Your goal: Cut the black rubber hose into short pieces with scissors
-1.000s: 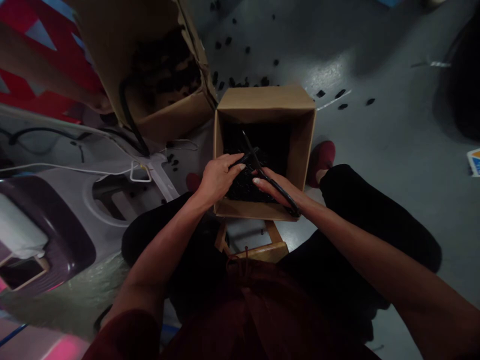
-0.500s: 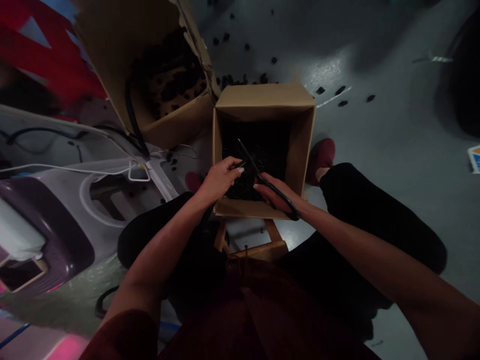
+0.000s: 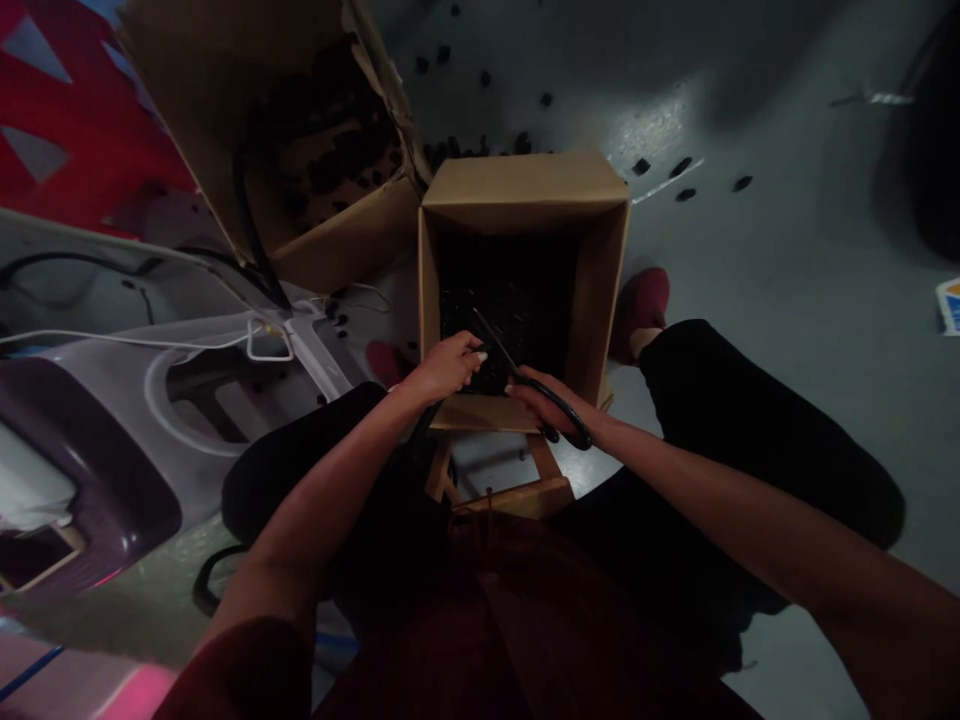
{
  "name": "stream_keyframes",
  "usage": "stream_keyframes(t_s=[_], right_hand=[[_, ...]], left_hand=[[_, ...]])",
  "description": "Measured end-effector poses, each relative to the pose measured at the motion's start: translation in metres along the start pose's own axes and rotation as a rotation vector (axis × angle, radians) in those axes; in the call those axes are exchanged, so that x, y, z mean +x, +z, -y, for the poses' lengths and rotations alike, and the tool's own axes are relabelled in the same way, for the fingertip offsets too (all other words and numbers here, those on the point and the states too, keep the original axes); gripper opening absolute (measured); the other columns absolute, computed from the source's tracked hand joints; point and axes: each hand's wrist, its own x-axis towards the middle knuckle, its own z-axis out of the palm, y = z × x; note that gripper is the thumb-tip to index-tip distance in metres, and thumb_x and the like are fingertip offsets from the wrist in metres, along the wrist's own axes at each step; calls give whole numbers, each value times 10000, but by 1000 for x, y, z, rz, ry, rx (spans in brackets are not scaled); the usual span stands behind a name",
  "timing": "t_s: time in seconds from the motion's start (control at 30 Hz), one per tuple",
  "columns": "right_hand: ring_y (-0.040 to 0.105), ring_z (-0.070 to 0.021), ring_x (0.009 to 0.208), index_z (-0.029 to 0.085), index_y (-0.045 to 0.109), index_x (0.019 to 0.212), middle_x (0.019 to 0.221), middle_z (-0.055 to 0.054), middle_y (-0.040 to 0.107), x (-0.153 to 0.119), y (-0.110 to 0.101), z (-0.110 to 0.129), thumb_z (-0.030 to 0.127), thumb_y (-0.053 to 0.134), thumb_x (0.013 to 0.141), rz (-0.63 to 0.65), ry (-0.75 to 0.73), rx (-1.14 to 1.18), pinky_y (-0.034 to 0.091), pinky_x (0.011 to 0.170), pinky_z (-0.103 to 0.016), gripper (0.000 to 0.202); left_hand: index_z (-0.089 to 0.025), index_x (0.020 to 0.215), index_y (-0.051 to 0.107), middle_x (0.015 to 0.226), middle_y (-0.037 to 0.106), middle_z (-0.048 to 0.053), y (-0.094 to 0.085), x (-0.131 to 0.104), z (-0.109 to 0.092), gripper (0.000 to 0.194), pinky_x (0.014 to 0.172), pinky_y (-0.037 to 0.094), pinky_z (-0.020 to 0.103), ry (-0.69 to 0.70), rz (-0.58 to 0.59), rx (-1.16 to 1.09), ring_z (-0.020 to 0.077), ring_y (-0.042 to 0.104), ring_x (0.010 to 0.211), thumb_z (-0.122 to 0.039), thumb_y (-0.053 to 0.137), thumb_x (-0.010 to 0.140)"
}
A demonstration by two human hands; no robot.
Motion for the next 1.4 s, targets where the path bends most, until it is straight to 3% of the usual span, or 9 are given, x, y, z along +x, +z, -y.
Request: stream_keyframes(t_s=[0.17,0.57,0.7,0.87,1.03,1.17,1.3,1.4], right_hand=[[363,-83,417,226,426,827,529,85,357,-1,10,-13,422,538,787,75,201,203,327,385,-205,229],[384,-66,377,207,416,743,515,73,402,1,12,-19,364,567,791,32,220,209,306,344,-185,222],[388,-66,378,208,402,719,513,70,404,2,7,-9,362,569,807,49,239,327,337,350,-189,244],[470,-83,436,204,451,778,595,34,497,18,-21,14,424,573,818,-121,129,440,371,368,-190,254],[570,-104,590,211,496,914,753,13,574,24,-44,35,424,627,776,-208,-37,337,481,500,-209,286],[551,-110,569,197,519,897,686,18,574,19,-38,42,426,628,753,-148,-106,160,463,494,-216,292],[529,-109,516,202,497,902,631,32,572,17,-30,42,437,615,738,-59,-63,337,435,473,-228,310],[528,-106,513,215,494,924,628,55,549,18,-30,43,405,663,693,-95,-81,406,424,472,-227,344]], left_hand=[[-167,932,512,650,506,-33,11,9,19,89,405,297,169,-90,41,67,55,430,455,-193,478,853],[-151,962,537,652,516,-30,14,16,29,120,404,295,160,-112,67,97,45,426,446,-183,476,863],[-131,986,543,665,519,-31,15,14,20,135,393,303,161,-101,51,-13,40,422,443,-161,493,865],[-110,1059,556,709,544,-25,7,3,-8,219,401,314,156,-32,36,-408,22,435,458,-110,503,847],[-99,1135,564,769,604,8,5,-10,-20,334,439,358,157,-70,222,-561,31,494,512,-98,549,801],[-117,1292,437,797,627,15,7,-15,-18,534,462,387,170,-21,252,-579,50,529,532,-144,609,787],[-127,1301,408,801,632,13,8,-14,-15,593,461,394,182,3,256,-587,61,544,528,-170,656,764],[-154,1263,426,810,634,4,10,-13,-14,563,469,402,175,-3,266,-605,56,547,535,-193,673,759]])
